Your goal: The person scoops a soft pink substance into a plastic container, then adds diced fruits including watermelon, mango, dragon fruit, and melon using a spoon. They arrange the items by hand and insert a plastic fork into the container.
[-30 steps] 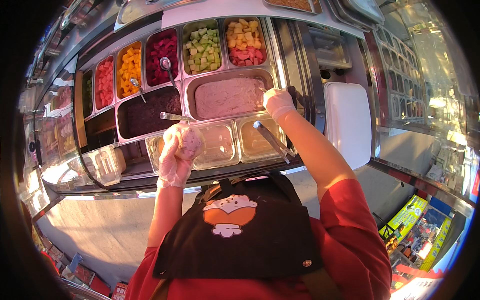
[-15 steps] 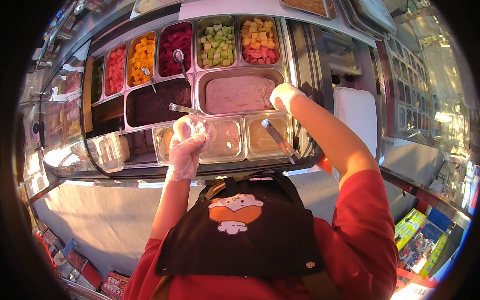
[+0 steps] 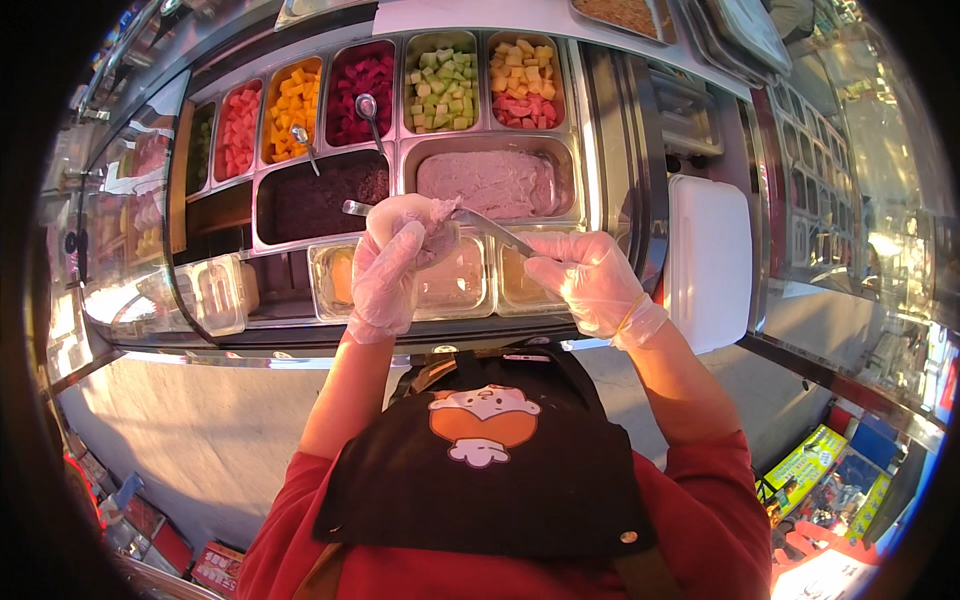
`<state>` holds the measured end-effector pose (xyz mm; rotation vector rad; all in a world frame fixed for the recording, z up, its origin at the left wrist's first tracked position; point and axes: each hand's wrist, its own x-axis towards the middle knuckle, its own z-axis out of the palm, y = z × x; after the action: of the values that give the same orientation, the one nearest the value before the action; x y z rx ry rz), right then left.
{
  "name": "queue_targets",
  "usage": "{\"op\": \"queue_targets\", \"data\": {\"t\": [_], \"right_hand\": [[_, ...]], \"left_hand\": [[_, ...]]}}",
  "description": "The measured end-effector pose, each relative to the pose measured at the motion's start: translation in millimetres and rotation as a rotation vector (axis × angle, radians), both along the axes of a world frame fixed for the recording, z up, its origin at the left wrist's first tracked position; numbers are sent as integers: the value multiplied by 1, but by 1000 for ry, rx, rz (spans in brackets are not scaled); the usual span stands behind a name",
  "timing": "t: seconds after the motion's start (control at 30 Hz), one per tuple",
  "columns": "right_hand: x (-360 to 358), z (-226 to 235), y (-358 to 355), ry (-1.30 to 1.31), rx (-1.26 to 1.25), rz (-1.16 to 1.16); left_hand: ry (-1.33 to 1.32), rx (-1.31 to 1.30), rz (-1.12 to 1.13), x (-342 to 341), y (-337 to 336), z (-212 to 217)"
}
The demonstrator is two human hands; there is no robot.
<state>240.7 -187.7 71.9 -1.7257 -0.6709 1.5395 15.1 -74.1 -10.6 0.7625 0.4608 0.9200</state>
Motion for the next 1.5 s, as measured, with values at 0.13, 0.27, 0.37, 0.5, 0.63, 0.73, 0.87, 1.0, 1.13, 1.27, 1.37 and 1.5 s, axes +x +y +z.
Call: {"op": "queue_targets", "data": {"t": [0.13, 0.27, 0.37, 0.5, 0.63, 0.73, 0.87, 1.0, 1.13, 1.27, 1.37, 1.5], "right_hand": [[-27, 4, -11, -601, 360, 234], [-55, 4, -21, -1250, 524, 593], [-70, 12, -21, -1438, 465, 738], [-51, 21, -22, -1326, 608, 496], [-35, 15, -28, -477, 380, 74], [-42, 0, -18, -18, 73, -48], [-40, -9, -4, 369, -5, -166], [-33, -6, -1, 694, -193, -146], [-13, -30, -16, 218, 242, -100], [57, -95, 20, -833, -9, 98], [102, -165, 49, -1126, -147, 331], [66, -155, 79, -1539, -180, 652]], "left_hand": [[341, 87, 59, 8, -10, 3], [643, 375, 214, 13, -10, -13], [433, 135, 256, 19, -10, -14], [64, -192, 177, 14, -4, -8], [11, -264, -17, -2, -1, -7], [8, -367, -31, -3, -16, 5], [-52, -380, -9, -3, -14, 25], [-40, -482, -63, -27, -1, -28], [-125, -676, 179, -48, 15, -39], [-135, -525, -28, -73, 9, -22], [-189, -483, -69, -78, 1, -17], [-335, -697, 100, -78, -21, 1]]}}
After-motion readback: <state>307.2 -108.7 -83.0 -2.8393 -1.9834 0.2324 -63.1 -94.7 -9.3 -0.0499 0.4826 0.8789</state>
